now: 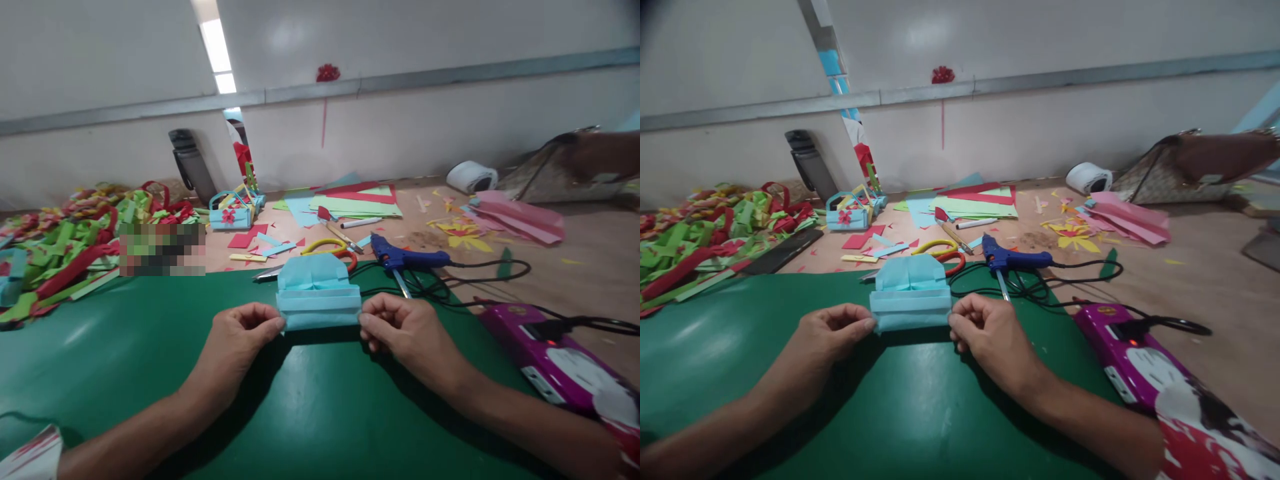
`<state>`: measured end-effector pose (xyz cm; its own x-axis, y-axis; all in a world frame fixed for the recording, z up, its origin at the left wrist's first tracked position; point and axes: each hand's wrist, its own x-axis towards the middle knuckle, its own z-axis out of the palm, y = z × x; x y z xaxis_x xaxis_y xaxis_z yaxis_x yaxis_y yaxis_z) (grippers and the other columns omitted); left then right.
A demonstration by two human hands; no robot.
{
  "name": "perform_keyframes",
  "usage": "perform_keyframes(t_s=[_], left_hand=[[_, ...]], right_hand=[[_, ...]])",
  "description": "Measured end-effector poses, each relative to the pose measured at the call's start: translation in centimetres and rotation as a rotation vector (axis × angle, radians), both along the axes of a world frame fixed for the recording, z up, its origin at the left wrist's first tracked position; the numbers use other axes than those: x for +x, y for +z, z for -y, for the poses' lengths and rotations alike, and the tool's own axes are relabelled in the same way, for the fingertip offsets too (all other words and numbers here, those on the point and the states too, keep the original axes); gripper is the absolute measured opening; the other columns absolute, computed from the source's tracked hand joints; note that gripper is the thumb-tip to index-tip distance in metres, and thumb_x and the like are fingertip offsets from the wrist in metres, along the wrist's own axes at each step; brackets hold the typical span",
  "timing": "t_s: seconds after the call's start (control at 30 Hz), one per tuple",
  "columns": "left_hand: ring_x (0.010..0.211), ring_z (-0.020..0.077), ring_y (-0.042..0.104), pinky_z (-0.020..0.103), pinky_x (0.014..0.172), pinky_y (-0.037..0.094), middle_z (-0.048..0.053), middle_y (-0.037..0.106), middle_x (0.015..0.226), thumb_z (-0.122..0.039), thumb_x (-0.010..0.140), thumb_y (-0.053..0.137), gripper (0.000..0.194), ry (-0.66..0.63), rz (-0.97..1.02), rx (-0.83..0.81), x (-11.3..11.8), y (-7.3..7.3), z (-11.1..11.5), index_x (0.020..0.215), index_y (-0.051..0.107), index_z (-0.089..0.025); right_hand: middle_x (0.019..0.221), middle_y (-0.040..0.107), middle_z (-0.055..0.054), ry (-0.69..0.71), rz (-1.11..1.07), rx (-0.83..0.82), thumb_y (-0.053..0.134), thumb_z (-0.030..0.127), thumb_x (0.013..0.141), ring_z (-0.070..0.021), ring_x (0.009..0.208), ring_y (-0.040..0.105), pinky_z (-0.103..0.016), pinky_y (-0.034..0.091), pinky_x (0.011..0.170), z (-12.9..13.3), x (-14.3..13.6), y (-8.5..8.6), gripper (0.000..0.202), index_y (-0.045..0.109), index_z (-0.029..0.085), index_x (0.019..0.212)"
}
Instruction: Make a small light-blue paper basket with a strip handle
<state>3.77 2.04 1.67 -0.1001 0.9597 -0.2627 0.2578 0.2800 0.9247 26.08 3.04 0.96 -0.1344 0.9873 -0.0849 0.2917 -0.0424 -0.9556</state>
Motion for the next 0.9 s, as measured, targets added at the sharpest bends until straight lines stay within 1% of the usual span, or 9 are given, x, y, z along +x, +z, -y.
perform_keyframes(t_s=[0.1,0.2,0.4,0.57,0.63,0.7,0.8,0.87,0.9], left_hand=[[0.046,0.0054,0.029,0.018,0.042,0.020,-0.006,0.042,0.053,-0.036,0.067,0.067,0.024,-0.010,0.050,0.011,0.0,-0.1,0.0,0.069,0.059,-0.014],[0.048,0.0059,0.029,0.018,0.044,0.022,-0.006,0.041,0.054,-0.036,0.070,0.065,0.024,-0.042,0.062,0.024,0.1,-0.2,0.0,0.067,0.055,-0.014],[0.049,0.0073,0.027,0.019,0.045,0.023,-0.007,0.038,0.053,-0.034,0.073,0.058,0.022,-0.104,0.005,0.070,0.1,-0.1,0.0,0.065,0.049,-0.016],[0.050,0.0084,0.030,0.020,0.047,0.026,-0.006,0.039,0.054,-0.033,0.075,0.056,0.021,-0.147,-0.063,0.129,-0.2,-0.1,0.1,0.065,0.049,-0.017],[0.049,0.0086,0.032,0.020,0.047,0.027,-0.006,0.039,0.054,-0.033,0.075,0.056,0.020,-0.160,-0.091,0.148,-0.2,-0.2,0.2,0.065,0.049,-0.017],[0.051,0.0093,0.035,0.020,0.048,0.029,-0.005,0.042,0.056,-0.032,0.075,0.056,0.019,-0.163,-0.123,0.183,-0.3,-0.3,0.5,0.065,0.050,-0.017],[0.058,0.0116,0.043,0.021,0.053,0.033,-0.002,0.048,0.062,-0.028,0.076,0.054,0.016,-0.193,-0.184,0.263,-0.4,-0.4,0.8,0.064,0.051,-0.017],[0.064,0.0133,0.048,0.022,0.058,0.036,0.000,0.052,0.068,-0.025,0.076,0.054,0.015,-0.232,-0.222,0.313,-0.5,-0.5,1.0,0.064,0.052,-0.017],[0.067,0.0141,0.050,0.023,0.060,0.038,0.001,0.054,0.070,-0.024,0.076,0.054,0.014,-0.251,-0.236,0.332,-0.5,-0.6,1.0,0.063,0.052,-0.017]], right_hand=[[0.054,0.057,0.002,-0.017,0.011,0.016,0.056,0.026,0.072,-0.0093,0.046,0.052,-0.021,0.042,0.046,0.1,0.0,0.1,0.012,0.056,0.017,0.065],[0.053,0.056,0.002,-0.008,0.033,0.034,0.055,0.026,0.072,-0.0091,0.046,0.051,-0.021,0.040,0.046,0.1,0.0,0.1,0.012,0.055,0.017,0.064],[0.051,0.050,0.005,0.047,0.104,0.057,0.051,0.025,0.076,-0.0079,0.044,0.045,-0.020,0.034,0.043,0.4,0.0,0.1,0.014,0.047,0.019,0.063],[0.051,0.046,0.006,0.067,0.186,0.074,0.050,0.025,0.076,-0.0082,0.045,0.041,-0.020,0.030,0.043,0.4,0.0,0.1,0.015,0.045,0.019,0.062],[0.050,0.044,0.006,0.095,0.249,0.079,0.049,0.025,0.076,-0.0079,0.045,0.038,-0.020,0.028,0.042,0.3,0.1,0.1,0.016,0.046,0.019,0.061],[0.050,0.043,0.006,0.153,0.351,0.096,0.049,0.024,0.077,-0.0079,0.045,0.037,-0.021,0.026,0.043,0.1,0.4,0.3,0.019,0.047,0.019,0.059],[0.052,0.047,0.005,0.222,0.545,0.127,0.055,0.027,0.076,-0.0094,0.048,0.042,-0.022,0.028,0.045,0.1,0.9,0.9,0.018,0.049,0.019,0.060],[0.057,0.052,0.005,0.193,0.655,0.196,0.061,0.030,0.075,-0.0112,0.052,0.046,-0.023,0.031,0.048,0.4,1.1,1.6,0.015,0.052,0.020,0.068],[0.062,0.055,0.004,0.161,0.695,0.270,0.063,0.030,0.074,-0.0125,0.056,0.049,-0.024,0.033,0.051,0.6,1.1,2.0,0.014,0.053,0.020,0.074]])
